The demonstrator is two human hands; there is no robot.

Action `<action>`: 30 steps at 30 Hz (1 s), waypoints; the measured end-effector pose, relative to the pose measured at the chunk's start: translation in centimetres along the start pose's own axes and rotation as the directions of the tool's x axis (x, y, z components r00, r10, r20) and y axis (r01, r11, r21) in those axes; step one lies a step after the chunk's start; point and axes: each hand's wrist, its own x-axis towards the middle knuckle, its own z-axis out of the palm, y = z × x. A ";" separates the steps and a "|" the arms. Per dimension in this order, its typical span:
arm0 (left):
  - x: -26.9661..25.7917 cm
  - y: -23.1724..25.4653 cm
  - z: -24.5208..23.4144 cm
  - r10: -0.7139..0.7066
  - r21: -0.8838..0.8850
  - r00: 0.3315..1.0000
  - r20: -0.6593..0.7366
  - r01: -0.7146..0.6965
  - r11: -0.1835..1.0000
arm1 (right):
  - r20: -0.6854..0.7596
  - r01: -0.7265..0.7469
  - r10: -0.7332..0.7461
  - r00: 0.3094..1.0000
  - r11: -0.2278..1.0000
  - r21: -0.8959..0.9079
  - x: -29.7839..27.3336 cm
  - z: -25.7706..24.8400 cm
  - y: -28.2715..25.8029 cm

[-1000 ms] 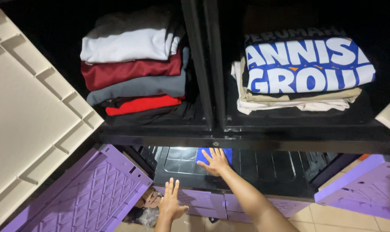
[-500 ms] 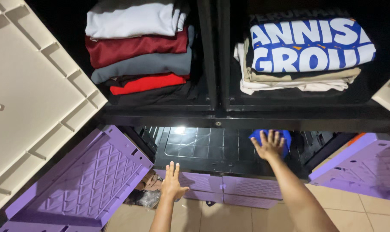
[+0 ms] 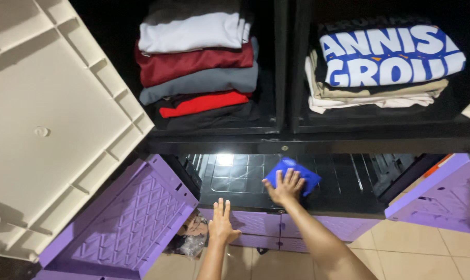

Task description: The person removes folded clothes from a black cabinet, stacks them on top, and then wipes the empty interior shelf with a blue cloth. The person handles several folded garments and a cleaning cloth.

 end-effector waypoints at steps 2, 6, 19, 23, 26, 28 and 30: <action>-0.1 -0.4 -0.4 0.011 0.003 1.000 0.021 -0.011 1.000 | 0.107 0.156 -0.154 0.982 0.988 -0.008 -0.8 0.8 -4.0; -0.3 -1.2 -1.0 0.027 0.030 0.999 0.035 -0.028 0.999 | 0.248 0.399 -0.389 0.887 0.917 0.011 -2.7 1.3 -8.6; 0.1 -2.8 -0.7 0.087 0.107 0.996 0.020 -0.089 0.990 | 0.048 0.174 -0.168 0.985 0.971 -0.163 -4.1 -1.7 7.2; 0.1 -2.9 -0.4 0.099 0.113 0.995 0.006 -0.099 0.989 | -0.080 -0.042 0.031 0.996 0.989 -0.140 -4.9 -3.5 14.0; -0.3 -2.9 -0.2 0.127 0.077 0.991 -0.037 -0.123 0.989 | -0.211 -0.188 0.167 0.963 0.979 -0.081 -6.9 -4.1 15.5; -0.3 -2.8 -0.4 0.107 0.084 0.994 -0.011 -0.106 0.991 | -0.253 -0.277 0.250 0.935 0.958 -0.077 -7.9 -4.8 14.8; -0.4 -2.5 -0.5 0.097 0.088 0.995 -0.007 -0.096 0.991 | -0.257 -0.356 0.317 0.913 0.927 -0.122 -8.3 -4.5 11.7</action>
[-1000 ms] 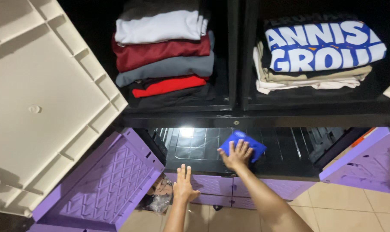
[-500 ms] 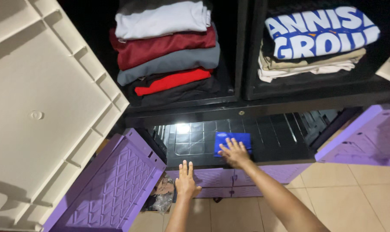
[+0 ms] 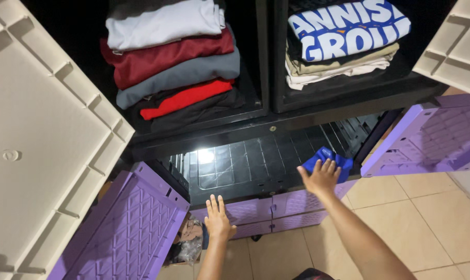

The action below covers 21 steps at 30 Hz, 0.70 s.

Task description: The person removes folded clothes from a black cabinet, stacks them on top, and then wipes the empty interior shelf with a blue cloth. The person handles several folded garments and a cleaning cloth.

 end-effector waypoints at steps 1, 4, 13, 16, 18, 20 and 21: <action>0.0 0.2 0.0 0.000 0.000 1.000 -0.008 0.000 1.000 | -0.017 0.014 -0.014 1.000 1.000 0.003 -0.8 -0.2 -1.7; -0.1 0.7 0.1 -0.013 0.005 1.000 0.001 0.013 1.000 | 0.058 0.147 -0.143 0.988 0.987 -0.068 -4.0 -0.7 -7.6; 0.6 2.0 0.3 -0.045 -0.013 0.999 -0.013 0.045 0.999 | 0.094 0.577 -0.631 0.770 0.752 0.318 -5.0 -2.2 -15.7; 1.0 2.3 0.7 -0.042 -0.039 0.998 -0.041 0.041 0.998 | 0.131 0.553 -0.601 0.788 0.785 0.279 -2.4 -2.0 -12.1; 1.4 2.7 0.8 -0.060 -0.038 0.998 -0.027 0.059 0.998 | 0.087 0.539 -0.575 0.814 0.803 0.254 -0.4 -1.7 -8.4; 1.9 3.3 0.9 -0.089 -0.017 0.996 0.016 0.089 0.996 | -0.026 0.547 -0.557 0.830 0.804 0.234 1.5 -1.5 -4.0; 1.8 3.6 1.0 -0.097 -0.021 0.995 0.008 0.098 0.995 | -0.102 0.562 -0.553 0.827 0.800 0.210 2.2 -1.4 -1.8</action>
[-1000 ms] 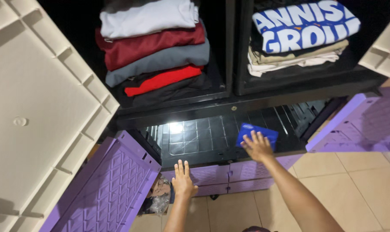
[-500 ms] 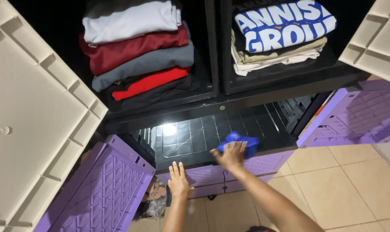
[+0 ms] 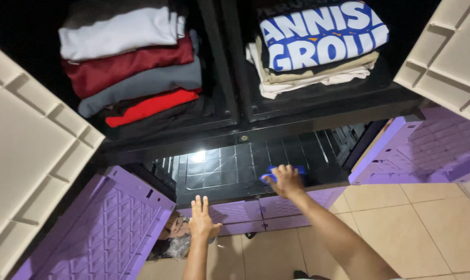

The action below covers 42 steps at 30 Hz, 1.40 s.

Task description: The person removes folded clothes from a black cabinet, stacks them on top, and then wipes the empty interior shelf with a blue cloth. The person handles several folded garments and a cleaning cloth.

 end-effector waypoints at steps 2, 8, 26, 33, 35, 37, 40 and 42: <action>-0.1 0.7 0.0 -0.015 -0.009 1.000 -0.022 0.015 1.000 | -0.049 -0.076 0.074 0.996 0.995 -0.060 -0.8 -1.3 4.3; -1.0 2.7 0.1 -0.049 -0.046 0.997 -0.067 0.046 0.998 | -0.148 -0.181 0.156 0.977 0.967 -0.178 -4.5 -3.5 12.3; 0.9 5.0 1.6 -0.123 -0.071 0.982 -0.144 0.114 0.991 | 0.179 -0.461 0.456 0.872 0.887 -0.014 8.6 1.8 19.1; 1.6 5.6 1.2 -0.158 -0.075 0.978 -0.137 0.149 0.986 | 0.238 -0.447 0.460 0.855 0.888 -0.111 15.8 1.2 20.1; 1.8 5.7 1.2 -0.168 -0.066 0.979 -0.115 0.162 0.985 | 0.236 -0.450 0.462 0.855 0.887 -0.104 16.8 1.0 20.4; 1.7 5.7 1.3 -0.159 -0.069 0.979 -0.129 0.151 0.986 | 0.231 -0.451 0.461 0.857 0.887 -0.097 17.3 0.9 20.7; 1.8 5.7 1.1 -0.164 -0.078 0.977 -0.134 0.155 0.985 | 0.222 -0.435 0.444 0.868 0.896 -0.090 18.7 0.7 20.4; 1.5 5.7 1.1 -0.172 -0.082 0.977 -0.128 0.162 0.983 | 0.225 -0.432 0.440 0.869 0.898 -0.086 18.2 0.9 20.4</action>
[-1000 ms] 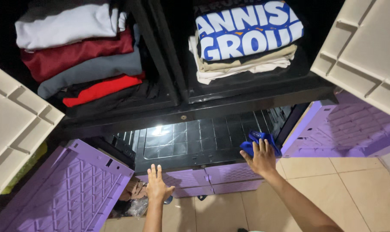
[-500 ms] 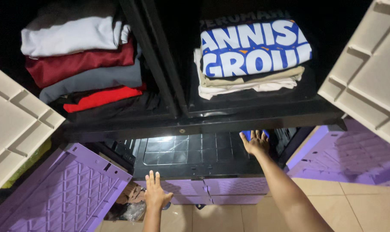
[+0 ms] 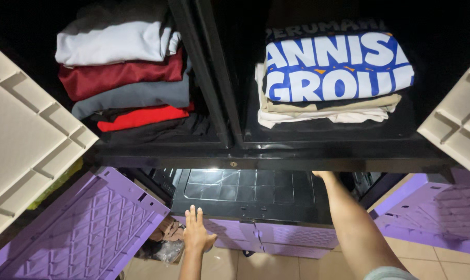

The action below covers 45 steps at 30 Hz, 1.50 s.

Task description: The person removes folded clothes from a black cabinet, stacks them on top, and then wipes the empty interior shelf with a blue cloth. The person handles several folded garments and a cleaning cloth.

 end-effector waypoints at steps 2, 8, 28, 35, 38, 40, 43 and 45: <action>0.1 0.2 -0.2 -0.003 -0.003 1.000 -0.009 0.003 1.000 | -0.002 0.009 -0.009 1.000 1.000 0.002 -0.3 0.4 0.3; -0.3 0.4 -0.3 0.009 0.015 1.000 -0.003 -0.009 1.000 | -0.079 0.058 -0.054 0.995 0.998 0.038 -6.7 3.1 3.3; -1.0 1.7 -0.6 -0.026 0.106 0.999 0.028 0.023 0.994 | -0.173 0.213 -0.241 0.955 0.963 -0.163 -24.0 1.3 4.4; -1.0 1.4 -0.6 -0.017 0.091 1.000 0.007 0.016 0.996 | -0.359 0.173 -0.213 0.909 0.975 -0.142 -14.4 5.8 5.0; -1.0 1.5 -0.7 -0.017 0.065 1.000 -0.006 0.018 0.998 | -0.336 0.173 -0.190 0.923 0.982 -0.081 -10.4 5.3 4.7; -0.9 1.7 -1.3 -0.023 0.076 1.000 -0.001 0.023 0.997 | -0.313 0.195 -0.189 0.931 0.981 -0.012 -8.1 4.3 4.1; -1.0 1.8 -1.7 -0.033 0.071 0.999 0.004 0.032 0.997 | 0.010 0.025 -0.024 1.000 0.995 -0.093 -5.1 2.9 2.8; -1.1 1.7 -1.8 -0.038 0.068 0.999 0.006 0.038 0.997 | -0.174 0.103 -0.105 0.979 0.994 -0.023 -3.7 2.2 1.9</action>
